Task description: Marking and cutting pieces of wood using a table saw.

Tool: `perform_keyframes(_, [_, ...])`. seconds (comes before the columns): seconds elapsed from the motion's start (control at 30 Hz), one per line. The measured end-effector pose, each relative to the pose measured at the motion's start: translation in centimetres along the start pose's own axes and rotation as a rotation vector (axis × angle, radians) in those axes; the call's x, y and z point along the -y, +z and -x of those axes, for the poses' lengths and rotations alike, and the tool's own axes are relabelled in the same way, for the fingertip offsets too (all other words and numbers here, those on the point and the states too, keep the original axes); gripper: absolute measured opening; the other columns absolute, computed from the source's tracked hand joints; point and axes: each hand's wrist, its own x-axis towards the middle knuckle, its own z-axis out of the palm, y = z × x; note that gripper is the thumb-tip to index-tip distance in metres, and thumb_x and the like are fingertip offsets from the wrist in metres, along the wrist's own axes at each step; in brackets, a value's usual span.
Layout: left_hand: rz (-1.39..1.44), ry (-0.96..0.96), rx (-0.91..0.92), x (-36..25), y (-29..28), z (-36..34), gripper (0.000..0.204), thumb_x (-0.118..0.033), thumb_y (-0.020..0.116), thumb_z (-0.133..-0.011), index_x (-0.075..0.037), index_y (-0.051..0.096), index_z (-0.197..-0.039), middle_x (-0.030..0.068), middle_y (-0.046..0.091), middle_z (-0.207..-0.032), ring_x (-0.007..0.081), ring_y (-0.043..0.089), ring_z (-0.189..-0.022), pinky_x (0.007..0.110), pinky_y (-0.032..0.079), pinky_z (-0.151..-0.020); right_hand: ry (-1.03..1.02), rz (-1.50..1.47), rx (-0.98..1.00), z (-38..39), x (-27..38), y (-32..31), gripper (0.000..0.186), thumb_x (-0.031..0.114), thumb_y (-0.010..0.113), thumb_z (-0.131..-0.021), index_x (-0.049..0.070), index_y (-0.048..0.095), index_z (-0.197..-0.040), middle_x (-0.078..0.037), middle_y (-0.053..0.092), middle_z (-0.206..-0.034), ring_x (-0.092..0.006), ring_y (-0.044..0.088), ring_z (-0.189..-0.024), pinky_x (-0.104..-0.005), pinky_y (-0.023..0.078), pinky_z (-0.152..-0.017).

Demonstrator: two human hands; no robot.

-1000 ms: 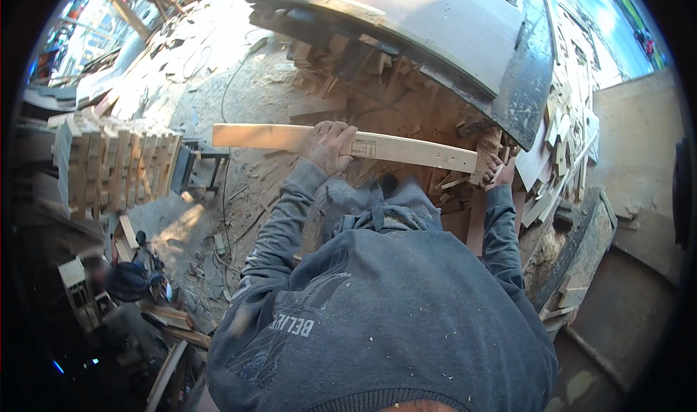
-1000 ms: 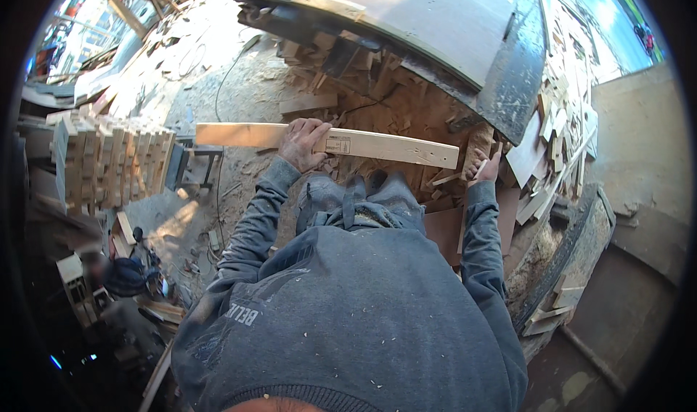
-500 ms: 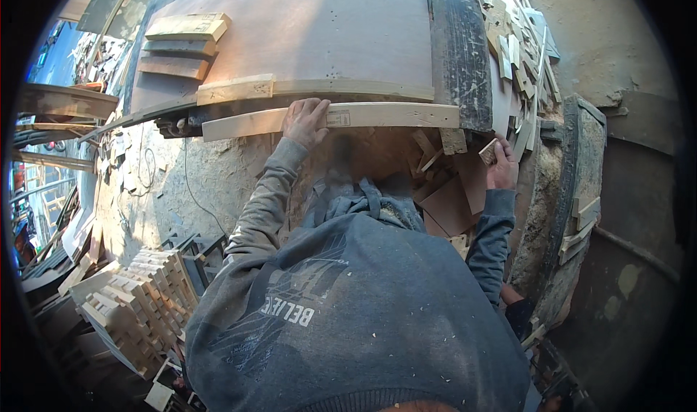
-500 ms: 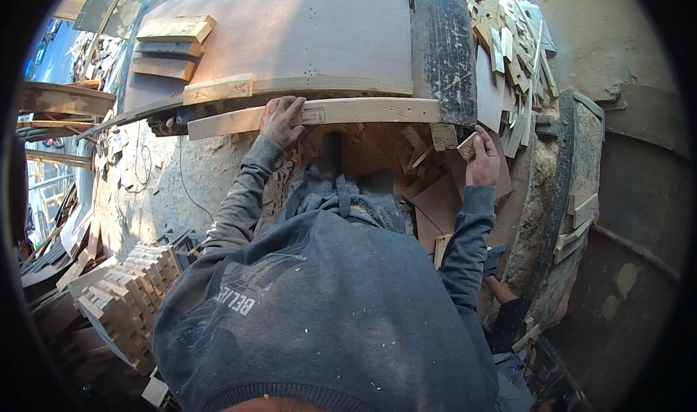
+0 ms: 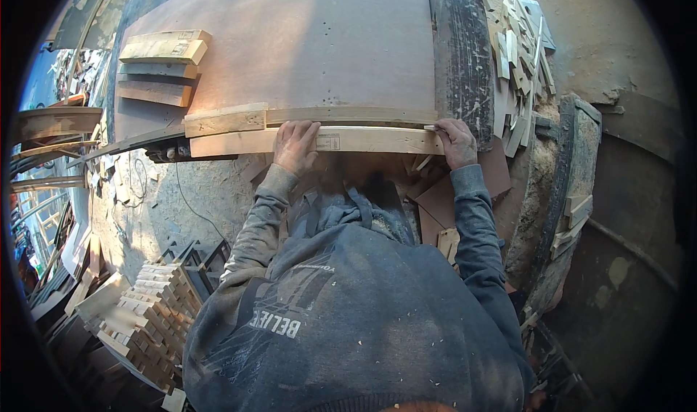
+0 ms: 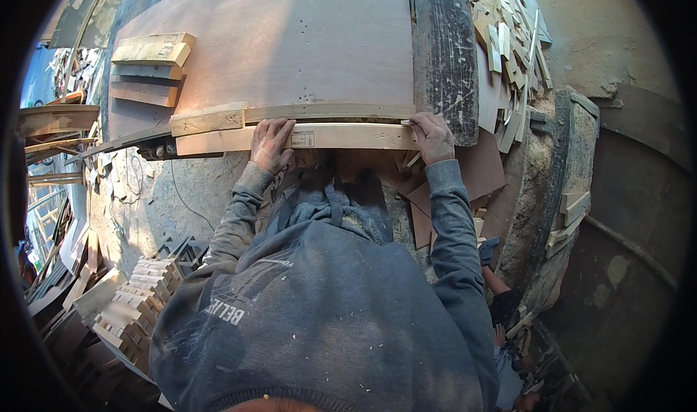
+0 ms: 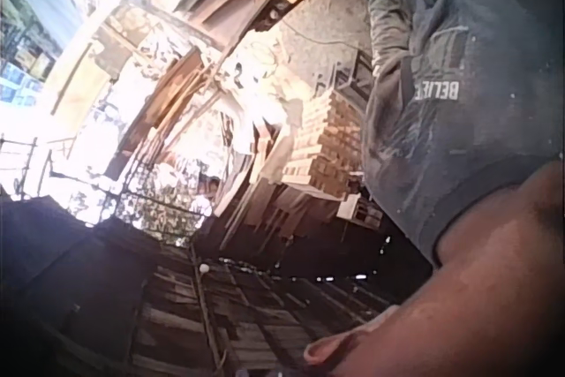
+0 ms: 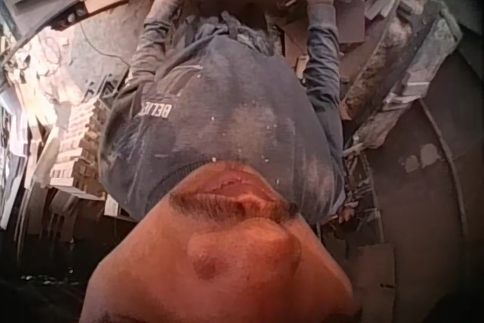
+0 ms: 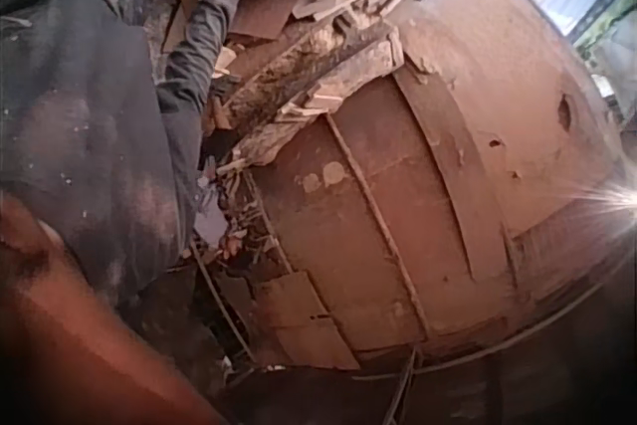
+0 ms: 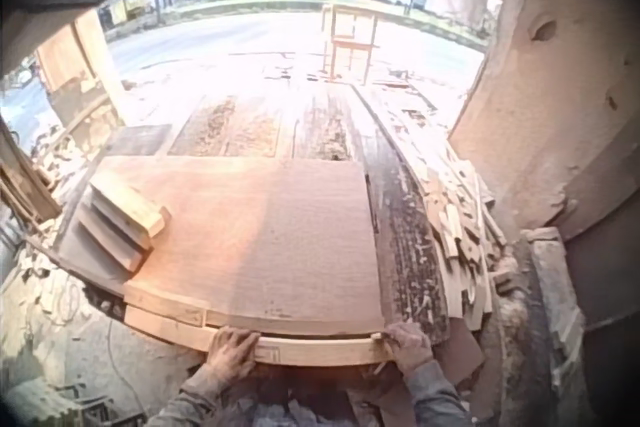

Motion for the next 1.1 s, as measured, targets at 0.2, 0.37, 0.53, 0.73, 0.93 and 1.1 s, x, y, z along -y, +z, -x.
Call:
perform_keyframes(0.2, [-0.038,-0.053,-0.035,-0.9,0.5,0.1,0.074,-0.015,0.07,-0.068,-0.012,0.051,-0.14,0.0083,0.052,-0.133,0.0306,0.044,-0.132,0.052,0.025,-0.119,0.002,0.058,0.086,-0.3,-0.3,1.4,0.013,0.004,0.07,-0.086,0.003,0.07,-0.099,-0.012,0.07,-0.101,-0.0319,0.066,-0.099,-0.0404,0.054,-0.087])
perform_keyframes(0.37, [-0.048,-0.083,-0.044,-0.7,1.2,0.4,0.076,-0.015,0.07,-0.068,-0.013,0.049,-0.142,0.0083,0.052,-0.133,0.0305,0.043,-0.133,0.054,0.023,-0.121,0.011,-0.006,0.055,-0.6,-1.0,1.4,0.013,0.005,0.07,-0.087,0.002,0.071,-0.1,-0.013,0.071,-0.1,-0.0325,0.067,-0.098,-0.0407,0.054,-0.087])
perform_keyframes(0.53, [-0.062,-0.059,-0.014,-0.2,1.3,0.4,0.079,-0.016,0.074,-0.069,-0.014,0.049,-0.143,0.0076,0.051,-0.134,0.0308,0.042,-0.133,0.054,0.023,-0.121,-0.031,0.006,0.11,-0.5,-1.8,1.7,0.014,0.007,0.07,-0.087,0.002,0.071,-0.101,-0.013,0.071,-0.101,-0.0325,0.067,-0.098,-0.0409,0.054,-0.087])
perform_keyframes(0.73, [-0.117,-0.094,-0.009,-0.5,1.2,0.8,0.082,-0.018,0.077,-0.069,-0.015,0.046,-0.145,0.0078,0.049,-0.135,0.0313,0.039,-0.135,0.055,0.02,-0.122,-0.107,0.049,0.103,-0.9,-2.0,2.4,0.014,0.007,0.07,-0.087,0.003,0.07,-0.101,-0.013,0.071,-0.099,-0.0327,0.066,-0.097,-0.0413,0.054,-0.086])
perform_keyframes(0.93, [-0.163,-0.108,-0.04,-4.7,2.8,-1.9,0.111,-0.046,0.086,-0.063,-0.012,0.031,-0.154,0.0133,0.04,-0.143,0.0338,0.032,-0.141,0.056,0.013,-0.124,-0.146,0.03,0.098,-0.1,-2.4,2.2,0.014,0.007,0.07,-0.087,0.003,0.069,-0.1,-0.013,0.071,-0.1,-0.0325,0.066,-0.098,-0.0421,0.053,-0.087])
perform_keyframes(1.1, [-0.259,0.045,0.041,-6.4,3.9,-5.8,0.123,-0.058,0.085,-0.057,-0.007,0.03,-0.154,0.0154,0.039,-0.145,0.0345,0.031,-0.143,0.056,0.015,-0.124,-0.123,0.018,0.094,-0.3,-2.3,1.8,0.016,0.007,0.07,-0.086,0.003,0.069,-0.102,-0.014,0.071,-0.101,-0.0327,0.065,-0.099,-0.0418,0.053,-0.088])
